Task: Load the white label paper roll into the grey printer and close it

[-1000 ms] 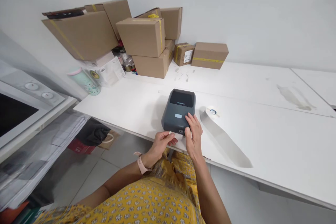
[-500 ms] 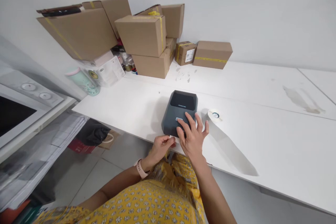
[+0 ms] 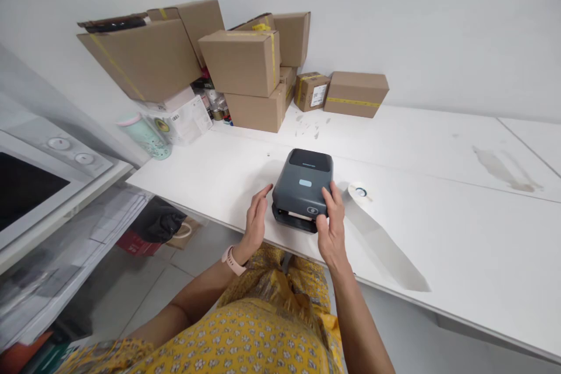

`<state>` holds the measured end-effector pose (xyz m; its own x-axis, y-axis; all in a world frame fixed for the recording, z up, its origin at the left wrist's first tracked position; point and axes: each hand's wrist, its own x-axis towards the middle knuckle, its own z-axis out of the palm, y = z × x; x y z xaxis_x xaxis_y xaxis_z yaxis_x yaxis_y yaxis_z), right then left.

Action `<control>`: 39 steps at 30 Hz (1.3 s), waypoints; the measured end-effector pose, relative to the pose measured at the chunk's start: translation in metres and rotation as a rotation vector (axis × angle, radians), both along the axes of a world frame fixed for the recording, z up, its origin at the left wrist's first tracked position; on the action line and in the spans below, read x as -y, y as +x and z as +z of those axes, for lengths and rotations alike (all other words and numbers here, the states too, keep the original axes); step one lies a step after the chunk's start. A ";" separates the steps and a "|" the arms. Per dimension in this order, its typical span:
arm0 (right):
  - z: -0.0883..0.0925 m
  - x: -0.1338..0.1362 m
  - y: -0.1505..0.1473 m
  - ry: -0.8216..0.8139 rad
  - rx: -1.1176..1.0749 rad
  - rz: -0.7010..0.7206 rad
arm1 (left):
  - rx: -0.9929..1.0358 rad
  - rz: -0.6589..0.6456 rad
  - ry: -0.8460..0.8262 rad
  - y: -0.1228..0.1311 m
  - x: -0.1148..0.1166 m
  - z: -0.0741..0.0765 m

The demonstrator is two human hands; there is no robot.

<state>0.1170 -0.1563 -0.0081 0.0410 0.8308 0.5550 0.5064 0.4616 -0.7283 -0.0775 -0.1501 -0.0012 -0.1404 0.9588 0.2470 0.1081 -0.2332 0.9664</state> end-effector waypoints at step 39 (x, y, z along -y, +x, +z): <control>0.048 -0.154 -0.010 -0.460 1.279 0.325 | -0.788 -0.240 -0.402 0.011 -0.116 0.020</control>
